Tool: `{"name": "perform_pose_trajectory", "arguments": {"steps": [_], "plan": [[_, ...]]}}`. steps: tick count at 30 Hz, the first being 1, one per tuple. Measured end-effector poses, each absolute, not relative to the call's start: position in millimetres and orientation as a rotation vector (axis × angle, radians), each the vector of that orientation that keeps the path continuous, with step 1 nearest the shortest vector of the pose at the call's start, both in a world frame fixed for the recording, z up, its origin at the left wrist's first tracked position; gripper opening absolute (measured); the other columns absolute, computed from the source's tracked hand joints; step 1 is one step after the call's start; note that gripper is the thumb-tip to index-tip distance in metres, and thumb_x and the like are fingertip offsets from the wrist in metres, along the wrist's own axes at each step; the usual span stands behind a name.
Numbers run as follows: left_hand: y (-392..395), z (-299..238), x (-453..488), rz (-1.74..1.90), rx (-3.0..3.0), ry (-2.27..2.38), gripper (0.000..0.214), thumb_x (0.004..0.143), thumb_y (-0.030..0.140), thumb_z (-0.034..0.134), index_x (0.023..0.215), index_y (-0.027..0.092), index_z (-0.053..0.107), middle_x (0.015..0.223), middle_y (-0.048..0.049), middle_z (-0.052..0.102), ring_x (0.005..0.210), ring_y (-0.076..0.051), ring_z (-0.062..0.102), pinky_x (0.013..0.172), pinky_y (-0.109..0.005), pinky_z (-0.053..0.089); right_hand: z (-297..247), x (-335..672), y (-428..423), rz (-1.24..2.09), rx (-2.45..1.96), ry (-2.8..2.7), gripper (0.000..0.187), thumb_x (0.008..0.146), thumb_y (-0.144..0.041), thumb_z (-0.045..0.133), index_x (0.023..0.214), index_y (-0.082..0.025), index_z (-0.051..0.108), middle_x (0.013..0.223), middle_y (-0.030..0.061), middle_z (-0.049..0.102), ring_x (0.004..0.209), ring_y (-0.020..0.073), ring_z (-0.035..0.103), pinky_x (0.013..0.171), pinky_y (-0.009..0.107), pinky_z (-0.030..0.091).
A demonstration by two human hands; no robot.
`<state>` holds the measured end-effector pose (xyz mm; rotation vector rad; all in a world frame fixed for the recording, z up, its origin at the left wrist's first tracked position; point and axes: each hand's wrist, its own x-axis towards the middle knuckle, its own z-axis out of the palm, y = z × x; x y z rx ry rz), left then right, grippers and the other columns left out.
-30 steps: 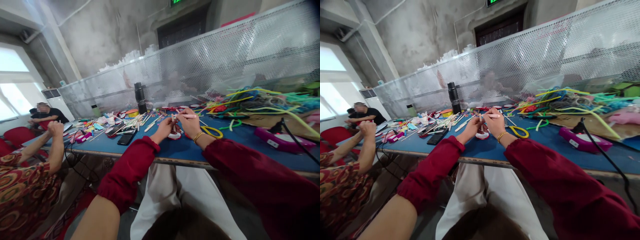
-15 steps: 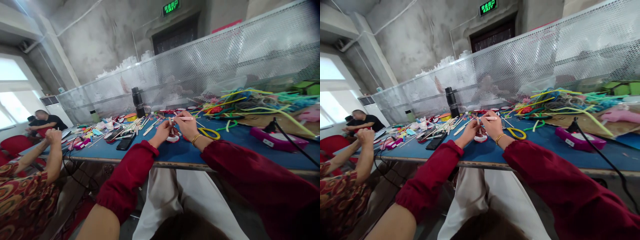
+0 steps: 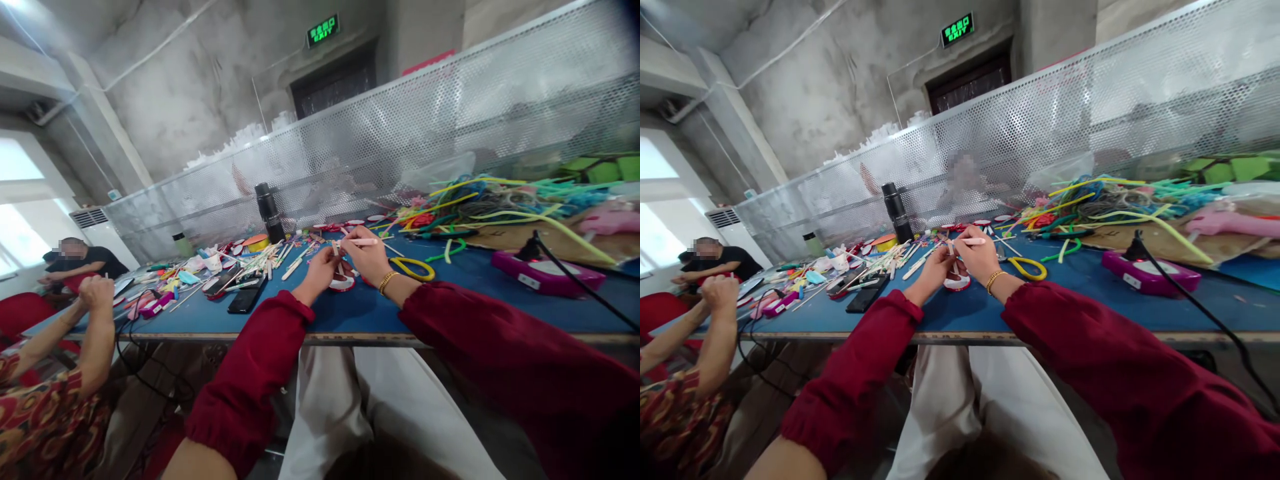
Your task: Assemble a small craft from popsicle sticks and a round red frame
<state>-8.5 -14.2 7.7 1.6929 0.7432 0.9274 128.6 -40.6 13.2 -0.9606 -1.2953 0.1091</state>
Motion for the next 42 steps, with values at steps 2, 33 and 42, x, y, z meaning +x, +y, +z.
{"name": "perform_pose_trajectory", "arguments": {"steps": [2, 33, 42], "plan": [[-14.9, 8.2, -8.5, 0.928, 1.689, 0.742, 0.012, 0.101, 0.021, 0.046, 0.110, 0.018, 0.054, 0.082, -0.0055, 0.075, 0.067, -0.019, 0.073, 0.058, -0.026, 0.054, 13.4, 128.3, -40.7, 0.112, -0.969, -1.291, 0.010, 0.079, -0.028, 0.061, 0.070, -0.025, 0.057, 0.067, -0.0015, 0.061, 0.066, 0.0183, 0.056, 0.063, 0.034, 0.042], [-11.1, 4.9, -9.3, 0.942, 1.664, 0.714, 0.015, 0.099, 0.032, 0.059, 0.106, 0.019, 0.054, 0.083, -0.0055, 0.075, 0.067, -0.020, 0.074, 0.057, -0.026, 0.053, 14.4, 128.9, -42.0, 0.134, -0.985, -1.275, 0.010, 0.076, -0.028, 0.060, 0.068, -0.025, 0.055, 0.066, -0.0020, 0.060, 0.064, 0.0171, 0.054, 0.061, 0.033, 0.041], [-10.3, 5.1, -9.1, 0.932, 1.668, 0.718, 0.010, 0.099, 0.027, 0.056, 0.105, 0.019, 0.053, 0.083, -0.0057, 0.075, 0.068, -0.020, 0.074, 0.059, -0.028, 0.055, 15.3, 128.3, -43.5, 0.146, -0.978, -1.276, 0.008, 0.076, -0.027, 0.060, 0.069, -0.025, 0.056, 0.064, -0.0016, 0.060, 0.064, 0.0171, 0.054, 0.060, 0.032, 0.040]]}}
